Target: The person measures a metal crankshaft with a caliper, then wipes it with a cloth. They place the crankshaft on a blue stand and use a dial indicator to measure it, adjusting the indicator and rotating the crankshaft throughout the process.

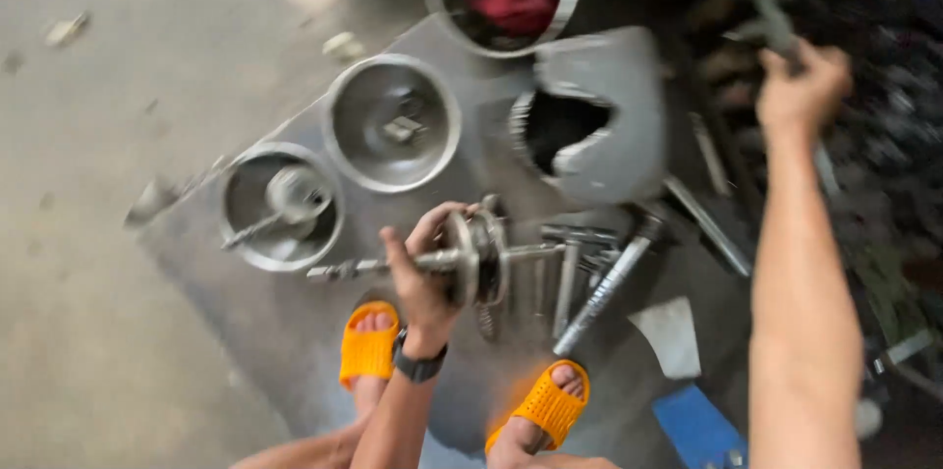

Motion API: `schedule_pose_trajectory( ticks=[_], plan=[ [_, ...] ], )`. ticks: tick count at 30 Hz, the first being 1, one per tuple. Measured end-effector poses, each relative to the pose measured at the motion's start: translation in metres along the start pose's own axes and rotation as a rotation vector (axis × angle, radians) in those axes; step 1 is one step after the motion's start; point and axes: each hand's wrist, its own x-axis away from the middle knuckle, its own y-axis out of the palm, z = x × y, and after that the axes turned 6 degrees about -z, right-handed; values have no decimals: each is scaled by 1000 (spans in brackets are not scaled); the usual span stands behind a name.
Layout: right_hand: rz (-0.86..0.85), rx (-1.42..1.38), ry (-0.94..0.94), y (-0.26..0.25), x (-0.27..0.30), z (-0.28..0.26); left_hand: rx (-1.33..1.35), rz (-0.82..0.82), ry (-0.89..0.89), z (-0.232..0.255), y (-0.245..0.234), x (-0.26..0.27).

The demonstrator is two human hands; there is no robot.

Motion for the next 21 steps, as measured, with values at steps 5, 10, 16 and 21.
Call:
schedule_pose_trajectory(
  ticks=[5,10,16,21],
  plan=[
    [-19,84,-186,14,0,23,103,94,-2,-2,-24,-5],
    [-84,99,-141,10,5,21,108,93,7,18,-19,-1],
    [219,-105,-307,-51,48,-130,260,184,-112,33,-13,3],
    [-13,-553,-16,-83,126,-274,478,160,-107,29,-5,10]
  ],
)
